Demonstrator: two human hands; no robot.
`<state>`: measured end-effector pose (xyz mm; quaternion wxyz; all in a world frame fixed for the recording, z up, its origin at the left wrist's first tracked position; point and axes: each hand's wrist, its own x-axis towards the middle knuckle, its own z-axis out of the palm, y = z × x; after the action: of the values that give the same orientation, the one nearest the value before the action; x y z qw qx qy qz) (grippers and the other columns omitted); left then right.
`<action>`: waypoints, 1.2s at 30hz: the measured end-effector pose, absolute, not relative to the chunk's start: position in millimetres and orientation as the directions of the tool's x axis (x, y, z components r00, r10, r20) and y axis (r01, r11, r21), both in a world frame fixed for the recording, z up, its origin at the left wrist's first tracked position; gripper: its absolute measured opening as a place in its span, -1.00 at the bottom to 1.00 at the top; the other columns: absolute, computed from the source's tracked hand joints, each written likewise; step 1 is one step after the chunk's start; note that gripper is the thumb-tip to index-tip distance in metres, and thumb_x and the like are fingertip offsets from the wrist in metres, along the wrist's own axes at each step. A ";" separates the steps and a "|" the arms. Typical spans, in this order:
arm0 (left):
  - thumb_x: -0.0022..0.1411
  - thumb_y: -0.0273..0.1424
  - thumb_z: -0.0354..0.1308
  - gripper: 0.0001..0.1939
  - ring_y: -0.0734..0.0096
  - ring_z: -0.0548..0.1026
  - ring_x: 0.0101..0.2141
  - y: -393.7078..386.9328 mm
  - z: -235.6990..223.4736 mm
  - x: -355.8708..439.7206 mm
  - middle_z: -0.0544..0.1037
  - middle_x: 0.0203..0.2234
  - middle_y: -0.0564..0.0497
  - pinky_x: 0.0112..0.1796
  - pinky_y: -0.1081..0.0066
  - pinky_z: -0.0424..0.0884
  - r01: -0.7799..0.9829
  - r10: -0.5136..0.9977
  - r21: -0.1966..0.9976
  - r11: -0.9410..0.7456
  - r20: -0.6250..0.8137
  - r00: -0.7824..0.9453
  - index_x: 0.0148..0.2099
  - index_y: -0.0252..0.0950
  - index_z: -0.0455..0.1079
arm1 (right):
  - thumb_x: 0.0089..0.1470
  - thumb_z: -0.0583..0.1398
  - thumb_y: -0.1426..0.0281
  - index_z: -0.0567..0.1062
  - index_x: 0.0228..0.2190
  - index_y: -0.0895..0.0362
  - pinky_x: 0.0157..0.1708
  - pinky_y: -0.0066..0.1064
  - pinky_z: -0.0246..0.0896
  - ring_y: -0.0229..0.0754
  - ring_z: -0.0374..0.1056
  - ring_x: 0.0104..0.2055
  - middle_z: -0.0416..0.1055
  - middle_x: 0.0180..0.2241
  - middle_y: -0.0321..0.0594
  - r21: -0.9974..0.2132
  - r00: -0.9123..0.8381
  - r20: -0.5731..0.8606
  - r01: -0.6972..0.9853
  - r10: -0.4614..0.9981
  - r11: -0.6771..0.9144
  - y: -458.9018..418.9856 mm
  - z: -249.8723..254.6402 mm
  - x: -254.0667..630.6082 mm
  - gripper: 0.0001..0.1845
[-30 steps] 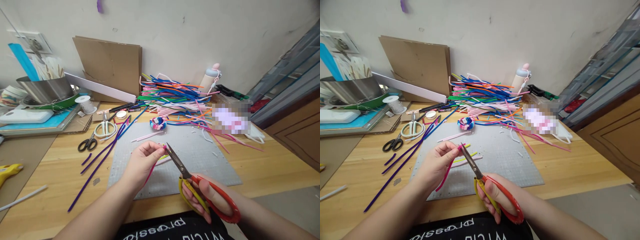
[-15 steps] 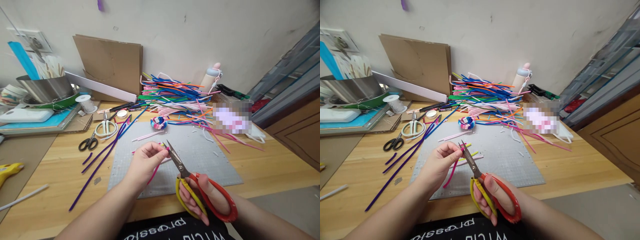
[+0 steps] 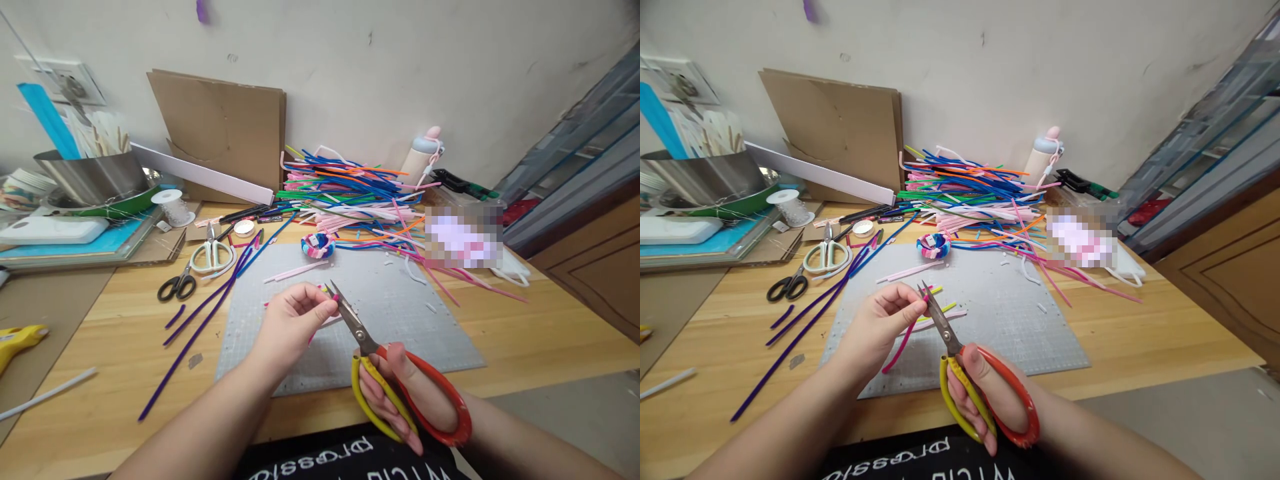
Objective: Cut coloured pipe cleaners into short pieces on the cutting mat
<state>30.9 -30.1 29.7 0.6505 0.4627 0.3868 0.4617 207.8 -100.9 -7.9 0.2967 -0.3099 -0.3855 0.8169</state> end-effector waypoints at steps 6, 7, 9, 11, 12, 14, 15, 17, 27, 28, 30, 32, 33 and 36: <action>-0.08 -0.26 0.35 -0.72 0.43 0.50 -0.45 -30.7 29.6 31.0 0.54 -0.53 0.02 -0.33 0.38 0.44 -0.226 0.957 0.965 0.131 -0.064 0.282 -0.47 -0.33 0.37 | -0.02 -0.03 -0.23 0.24 -0.61 0.16 -0.90 -0.66 -0.03 -0.49 -0.06 -0.82 0.06 -0.73 -0.45 -0.844 -0.574 -0.321 -0.188 0.754 -0.503 -105.0 -1.6 204.5 -0.32; -0.08 -0.26 0.35 -0.72 0.43 0.50 -0.45 -31.0 29.8 30.9 0.54 -0.53 0.02 -0.33 0.38 0.44 -0.226 0.957 0.965 0.131 -0.063 0.284 -0.47 -0.33 0.37 | 0.00 -0.03 -0.21 0.23 -0.62 0.16 -0.91 -0.67 -0.04 -0.49 -0.08 -0.82 0.05 -0.74 -0.46 -0.852 -0.562 -0.320 -0.181 0.763 -0.491 -105.6 -1.2 203.9 -0.33; -0.08 -0.26 0.35 -0.73 0.44 0.50 -0.45 -31.7 30.7 30.4 0.54 -0.53 0.02 -0.33 0.39 0.43 -0.226 0.956 0.965 0.134 -0.066 0.287 -0.47 -0.33 0.37 | 0.04 -0.03 -0.19 0.21 -0.63 0.15 -0.91 -0.67 -0.09 -0.49 -0.12 -0.83 0.01 -0.75 -0.48 -0.868 -0.546 -0.309 -0.173 0.779 -0.465 -105.8 -1.4 203.8 -0.35; -0.07 -0.27 0.35 -0.74 0.44 0.50 -0.45 -32.4 32.4 29.7 0.55 -0.53 0.02 -0.33 0.40 0.42 -0.223 0.957 0.965 0.141 -0.075 0.282 -0.47 -0.33 0.38 | 0.05 -0.04 -0.18 0.22 -0.63 0.14 -0.91 -0.68 -0.12 -0.49 -0.13 -0.84 0.00 -0.77 -0.48 -0.879 -0.537 -0.281 -0.188 0.796 -0.437 -104.0 -1.5 206.6 -0.36; -0.07 -0.27 0.35 -0.74 0.45 0.50 -0.45 -32.6 33.4 29.3 0.55 -0.53 0.02 -0.33 0.40 0.41 -0.220 0.958 0.965 0.144 -0.080 0.275 -0.47 -0.33 0.38 | 0.05 -0.04 -0.18 0.22 -0.62 0.14 -0.91 -0.67 -0.12 -0.49 -0.13 -0.84 0.01 -0.77 -0.48 -0.884 -0.527 -0.267 -0.200 0.807 -0.423 -102.0 -1.1 209.5 -0.36; -0.07 -0.29 0.35 -0.75 0.45 0.49 -0.45 -32.4 35.0 28.3 0.55 -0.54 0.02 -0.33 0.42 0.40 -0.222 0.961 0.964 0.148 -0.087 0.261 -0.47 -0.33 0.39 | 0.00 -0.03 -0.22 0.22 -0.61 0.13 -0.91 -0.65 -0.12 -0.48 -0.13 -0.84 0.02 -0.76 -0.49 -0.888 -0.503 -0.258 -0.213 0.825 -0.407 -95.3 1.5 218.8 -0.35; -0.06 -0.30 0.35 -0.76 0.46 0.49 -0.45 -31.9 35.5 27.6 0.55 -0.55 0.02 -0.32 0.42 0.39 -0.229 0.962 0.962 0.151 -0.089 0.257 -0.47 -0.33 0.39 | -0.05 -0.03 -0.26 0.22 -0.61 0.13 -0.91 -0.63 -0.12 -0.47 -0.14 -0.84 0.02 -0.76 -0.49 -0.893 -0.487 -0.264 -0.202 0.832 -0.401 -90.6 3.6 225.0 -0.33; -0.05 -0.31 0.34 -0.77 0.48 0.49 -0.45 -29.4 35.9 25.2 0.55 -0.55 0.02 -0.32 0.45 0.38 -0.269 0.962 0.949 0.164 -0.095 0.255 -0.47 -0.33 0.39 | -0.13 -0.05 -0.32 0.20 -0.62 0.11 -0.91 -0.59 -0.12 -0.46 -0.13 -0.83 0.04 -0.75 -0.47 -0.919 -0.440 -0.283 -0.129 0.852 -0.372 -78.4 8.9 239.8 -0.29; -0.06 -0.34 0.36 -0.76 0.74 0.31 -0.60 -5.3 43.6 -2.7 0.43 -0.56 0.13 -0.57 0.69 0.25 -0.550 0.980 0.811 0.198 -0.164 0.111 -0.40 -0.36 0.39 | -0.06 0.09 -0.12 0.32 -0.61 0.11 -0.57 -0.36 0.10 -0.02 0.37 -0.46 0.40 -0.55 -0.09 -0.131 0.188 -0.142 0.970 0.972 -0.206 -1.8 -6.0 325.0 -0.46; -0.07 -0.35 0.36 -0.75 0.75 0.29 -0.62 -4.0 44.1 -3.8 0.42 -0.56 0.14 -0.59 0.69 0.24 -0.567 0.984 0.804 0.179 -0.159 0.085 -0.40 -0.37 0.38 | -0.03 0.09 -0.08 0.36 -0.57 0.12 -0.53 -0.34 0.13 0.02 0.39 -0.40 0.45 -0.47 -0.04 -0.050 0.167 -0.147 0.983 0.975 -0.176 1.2 -11.3 331.1 -0.50; -0.10 -0.38 0.37 -0.73 0.74 0.30 -0.63 -1.7 43.9 -4.5 0.43 -0.56 0.14 -0.60 0.69 0.24 -0.574 0.991 0.810 0.116 -0.137 0.007 -0.38 -0.36 0.37 | 0.03 0.09 0.04 0.42 -0.45 0.15 -0.43 -0.31 0.18 0.04 0.41 -0.30 0.47 -0.34 0.04 0.002 0.103 -0.161 0.995 0.982 -0.104 4.0 -18.6 339.0 -0.59; -0.14 -0.42 0.38 -0.67 0.69 0.35 -0.61 0.4 42.4 -3.9 0.43 -0.57 0.15 -0.58 0.67 0.30 -0.534 0.990 0.842 0.071 -0.123 -0.062 -0.29 -0.34 0.38 | 0.03 0.12 0.14 0.45 -0.35 0.19 -0.33 -0.28 0.22 0.06 0.40 -0.21 0.47 -0.25 0.10 0.000 0.051 -0.134 0.999 0.990 -0.051 3.8 -18.5 339.0 -0.65; -0.15 -0.43 0.38 -0.64 0.66 0.38 -0.59 1.4 41.2 -3.4 0.44 -0.57 0.15 -0.55 0.64 0.34 -0.510 0.990 0.858 0.067 -0.123 -0.076 -0.26 -0.33 0.38 | 0.02 0.14 0.16 0.47 -0.31 0.20 -0.27 -0.24 0.23 0.09 0.39 -0.17 0.46 -0.21 0.12 -0.011 0.045 -0.101 0.999 0.994 -0.046 2.9 -15.2 335.1 -0.65; -0.16 -0.42 0.38 -0.66 0.59 0.44 -0.56 3.3 37.1 -1.7 0.46 -0.59 0.13 -0.49 0.59 0.41 -0.454 0.989 0.884 0.113 -0.142 -0.030 -0.30 -0.35 0.37 | 0.06 0.11 0.17 0.48 -0.22 0.18 -0.14 -0.14 0.22 0.12 0.35 -0.07 0.45 -0.15 0.07 -0.250 -0.003 0.031 0.968 1.000 0.011 -2.6 4.6 306.4 -0.63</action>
<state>-1.7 3.3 37.1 0.6182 0.3206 0.4177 0.5836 306.4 -2.6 4.6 0.0999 -0.6990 -0.7038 0.0784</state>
